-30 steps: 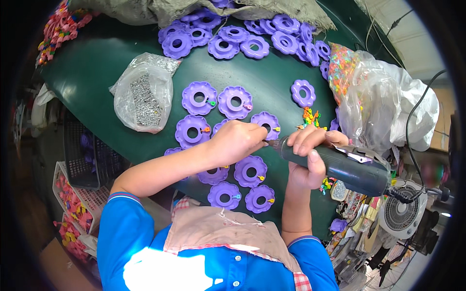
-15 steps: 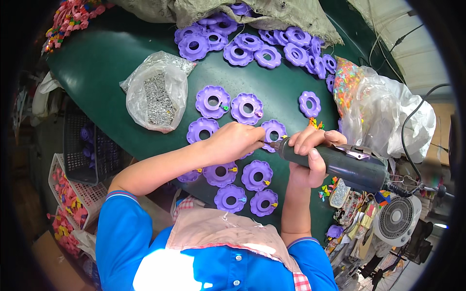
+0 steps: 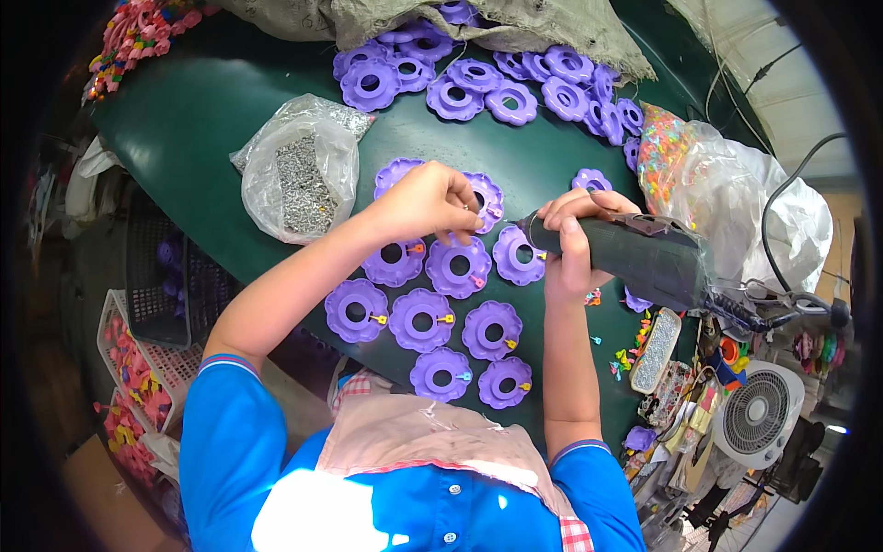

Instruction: The person assembles purple flower-shaped plastic pieces by inserting small colorful plastic components into their centers and securing them with a hot glue gun. They repeatedly pick up pieces, apply glue, and place them on the table.

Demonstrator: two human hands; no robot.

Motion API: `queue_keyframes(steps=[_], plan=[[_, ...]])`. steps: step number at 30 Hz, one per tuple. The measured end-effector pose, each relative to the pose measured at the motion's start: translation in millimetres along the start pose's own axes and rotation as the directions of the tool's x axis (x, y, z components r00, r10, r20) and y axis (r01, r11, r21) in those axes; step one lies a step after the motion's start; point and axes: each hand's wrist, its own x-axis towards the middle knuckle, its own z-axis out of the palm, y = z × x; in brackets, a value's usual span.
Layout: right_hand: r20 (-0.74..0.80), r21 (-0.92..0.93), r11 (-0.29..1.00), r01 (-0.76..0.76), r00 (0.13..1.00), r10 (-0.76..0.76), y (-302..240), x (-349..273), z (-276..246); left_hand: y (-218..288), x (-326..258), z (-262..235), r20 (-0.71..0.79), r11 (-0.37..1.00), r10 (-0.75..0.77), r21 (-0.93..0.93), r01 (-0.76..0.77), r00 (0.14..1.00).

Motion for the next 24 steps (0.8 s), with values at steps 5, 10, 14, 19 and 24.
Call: queue_keyframes(steps=[5,10,14,19,24], plan=[[0.003,0.019,1.0,-0.02,1.0,0.02,20,-4,0,-14,23,8,-0.045,0.994,0.107,-0.03,-0.108,0.993],[0.075,0.041,0.995,-0.095,0.993,0.092,36,-8,1,-28,37,15,-0.077,0.993,0.085,-0.071,-0.09,0.993],[0.088,0.106,0.984,-0.144,0.987,0.135,42,-5,-8,-34,34,23,-0.124,0.985,0.131,-0.094,-0.143,0.984],[-0.023,0.181,0.975,-0.128,0.991,0.135,5,11,-2,-36,28,24,-0.063,0.788,0.512,0.431,-0.44,0.857],[0.061,0.275,0.945,-0.178,0.984,0.168,-29,10,9,-33,-9,35,-0.04,0.668,0.655,0.498,-0.553,0.755]])
